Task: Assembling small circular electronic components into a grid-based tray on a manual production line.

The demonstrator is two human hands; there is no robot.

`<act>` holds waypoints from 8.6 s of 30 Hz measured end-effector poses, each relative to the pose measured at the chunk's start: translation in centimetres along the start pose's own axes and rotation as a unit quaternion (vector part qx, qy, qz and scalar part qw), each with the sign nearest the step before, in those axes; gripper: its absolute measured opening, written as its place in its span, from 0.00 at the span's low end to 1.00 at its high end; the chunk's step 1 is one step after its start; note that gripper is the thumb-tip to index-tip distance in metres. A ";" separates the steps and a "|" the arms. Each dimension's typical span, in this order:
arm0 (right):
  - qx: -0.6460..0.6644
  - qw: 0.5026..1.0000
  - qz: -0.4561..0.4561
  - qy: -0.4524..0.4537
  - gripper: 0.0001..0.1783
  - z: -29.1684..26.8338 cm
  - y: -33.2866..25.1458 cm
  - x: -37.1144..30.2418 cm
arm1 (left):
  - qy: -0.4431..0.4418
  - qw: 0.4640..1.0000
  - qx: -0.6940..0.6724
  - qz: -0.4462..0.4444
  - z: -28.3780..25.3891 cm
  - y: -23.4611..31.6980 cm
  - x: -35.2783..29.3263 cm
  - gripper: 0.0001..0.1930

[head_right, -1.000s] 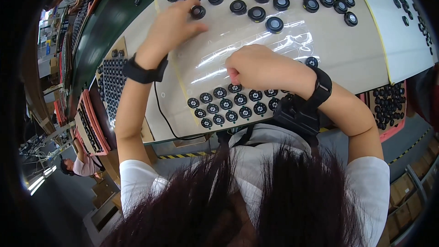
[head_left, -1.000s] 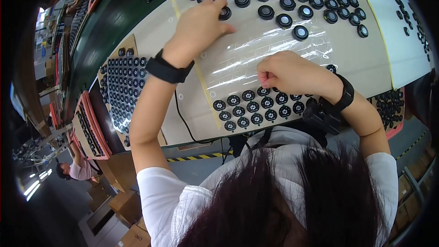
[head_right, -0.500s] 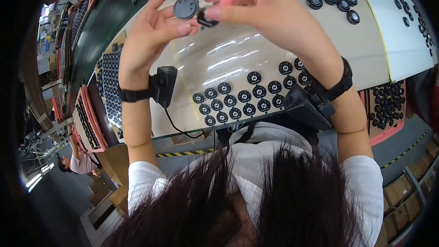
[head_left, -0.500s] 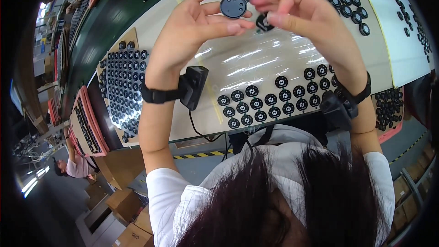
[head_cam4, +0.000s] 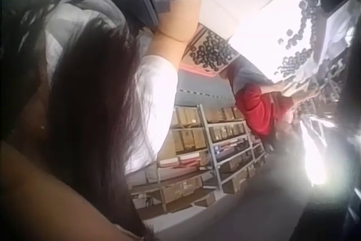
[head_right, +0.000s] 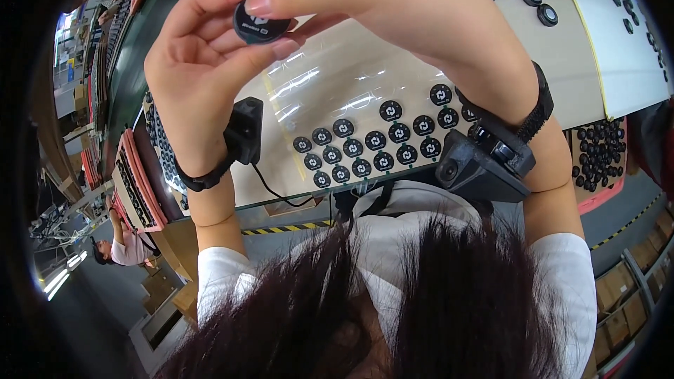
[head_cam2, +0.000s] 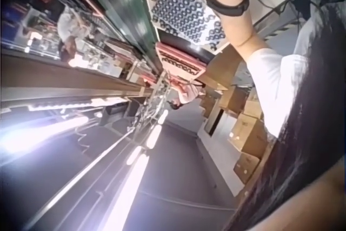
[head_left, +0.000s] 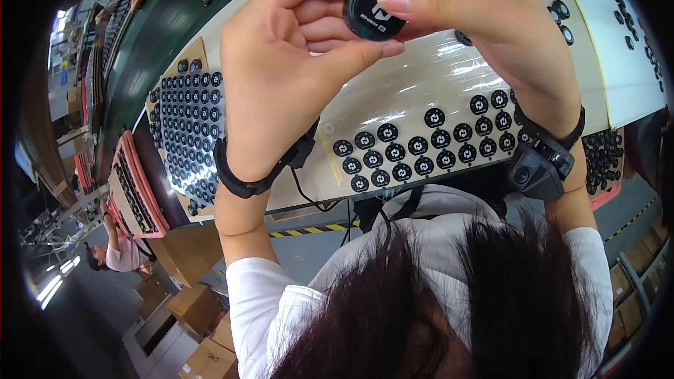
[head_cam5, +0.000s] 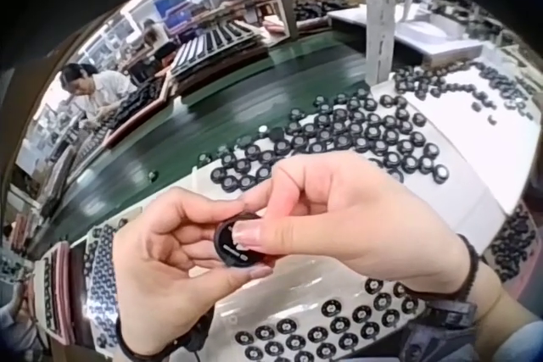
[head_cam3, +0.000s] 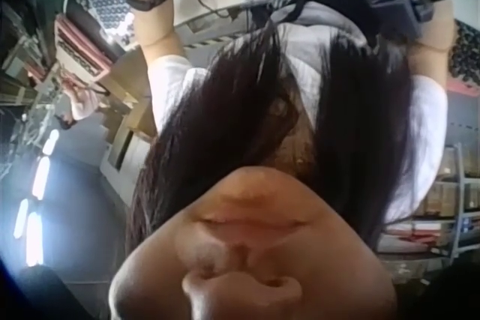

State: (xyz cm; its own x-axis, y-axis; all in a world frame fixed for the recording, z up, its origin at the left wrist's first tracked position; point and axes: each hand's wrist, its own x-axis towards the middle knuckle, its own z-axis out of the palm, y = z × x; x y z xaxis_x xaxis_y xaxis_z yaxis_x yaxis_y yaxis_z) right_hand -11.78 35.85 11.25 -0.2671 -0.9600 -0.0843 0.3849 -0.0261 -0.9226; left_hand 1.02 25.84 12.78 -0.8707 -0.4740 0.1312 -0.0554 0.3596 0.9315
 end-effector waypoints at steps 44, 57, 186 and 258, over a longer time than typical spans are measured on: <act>-0.563 0.815 -0.077 -0.115 0.07 0.7 11.3 -1.8 | -0.156 0.914 0.363 0.096 -6.4 -14.6 9.6 0.14; -0.522 0.830 -0.024 -0.194 0.07 -0.2 9.9 -0.7 | -0.073 0.961 -0.222 -0.146 -5.7 -9.3 5.9 0.14; -0.284 0.841 -0.452 0.085 0.11 1.8 3.2 -2.9 | 0.019 0.975 -0.139 0.170 1.4 -0.4 -2.2 0.09; -0.066 0.865 -0.422 -0.263 0.07 1.2 4.3 3.4 | -0.035 0.996 -0.086 -0.017 -3.7 -1.5 -2.7 0.19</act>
State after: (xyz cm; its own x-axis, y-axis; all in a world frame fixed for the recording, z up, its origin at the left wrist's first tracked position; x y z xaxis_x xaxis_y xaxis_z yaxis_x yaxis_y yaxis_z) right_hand -10.01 32.19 7.45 0.0495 -0.6091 0.7915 0.1348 -0.7812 -0.6096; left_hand 5.27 23.60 12.30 -0.9017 -0.4251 0.0797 -0.0066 0.1978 0.9802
